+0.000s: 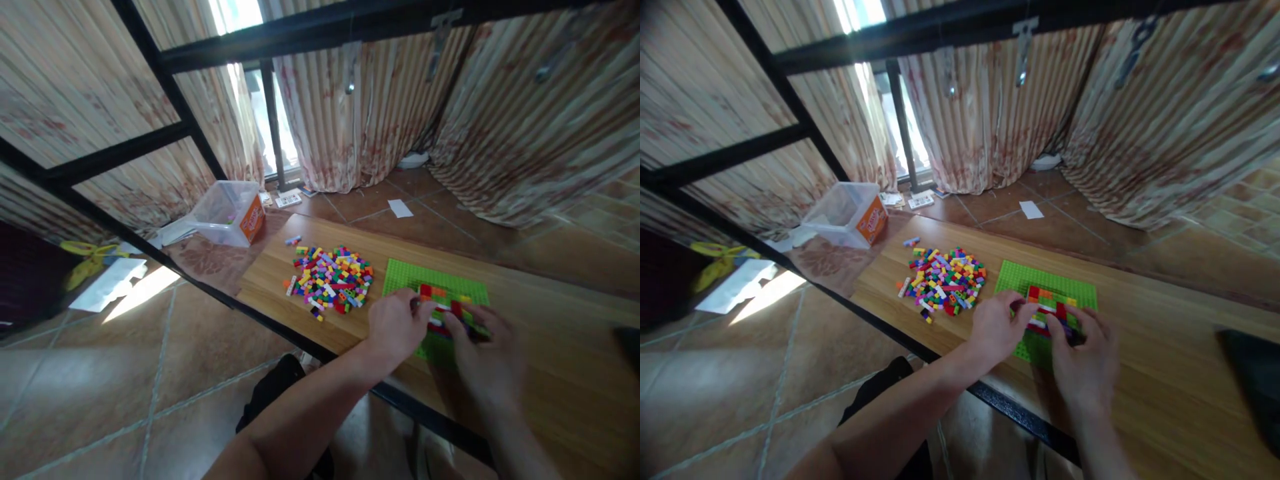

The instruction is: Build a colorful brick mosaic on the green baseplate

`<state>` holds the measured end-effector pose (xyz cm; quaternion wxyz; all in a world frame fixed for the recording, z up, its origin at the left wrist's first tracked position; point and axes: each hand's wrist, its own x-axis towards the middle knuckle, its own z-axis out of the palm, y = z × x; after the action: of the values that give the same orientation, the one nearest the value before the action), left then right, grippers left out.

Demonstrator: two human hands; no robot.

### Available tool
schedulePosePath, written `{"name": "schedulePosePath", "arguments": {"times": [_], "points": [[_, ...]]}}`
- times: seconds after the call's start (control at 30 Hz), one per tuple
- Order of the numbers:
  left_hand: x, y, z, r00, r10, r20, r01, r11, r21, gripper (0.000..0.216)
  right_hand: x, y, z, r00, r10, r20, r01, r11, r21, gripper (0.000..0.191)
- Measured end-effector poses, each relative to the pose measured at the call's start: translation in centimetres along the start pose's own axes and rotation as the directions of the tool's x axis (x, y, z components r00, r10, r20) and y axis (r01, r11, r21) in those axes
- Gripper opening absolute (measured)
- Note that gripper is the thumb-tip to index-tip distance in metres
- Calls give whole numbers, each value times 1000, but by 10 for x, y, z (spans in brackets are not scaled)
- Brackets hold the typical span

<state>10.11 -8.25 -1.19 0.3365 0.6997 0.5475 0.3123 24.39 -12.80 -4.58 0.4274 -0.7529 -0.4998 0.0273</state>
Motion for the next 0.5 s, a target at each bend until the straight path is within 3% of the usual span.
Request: {"name": "schedulePosePath", "arguments": {"times": [0.1, 0.17, 0.27, 0.37, 0.43, 0.5], "points": [[1, 7, -11, 991, 107, -76, -119, 978, -171, 30, -6, -19, -3, 988, -95, -118, 100, 995, 31, 34], [4, 8, -24, 982, 109, -151, -145, 957, -252, 29, -15, -33, 2, 986, -162, -44, 166, 981, 100, 27], [16, -2, -50, 947, -2, -322, -119, 927, -356, 31, -36, -55, 23, 939, -303, 160, 254, 929, 269, 19], [32, -21, -79, 845, -188, -500, -83, 879, -469, 30, -59, -78, 48, 868, -417, 268, 304, 875, 376, 15], [40, -33, -97, 778, -309, -546, -84, 811, -579, 25, -69, -91, 62, 839, -457, 294, 326, 857, 400, 15], [43, -40, -112, 758, -381, -529, -93, 741, -665, 23, -76, -101, 72, 820, -473, 324, 334, 853, 400, 14]]}}
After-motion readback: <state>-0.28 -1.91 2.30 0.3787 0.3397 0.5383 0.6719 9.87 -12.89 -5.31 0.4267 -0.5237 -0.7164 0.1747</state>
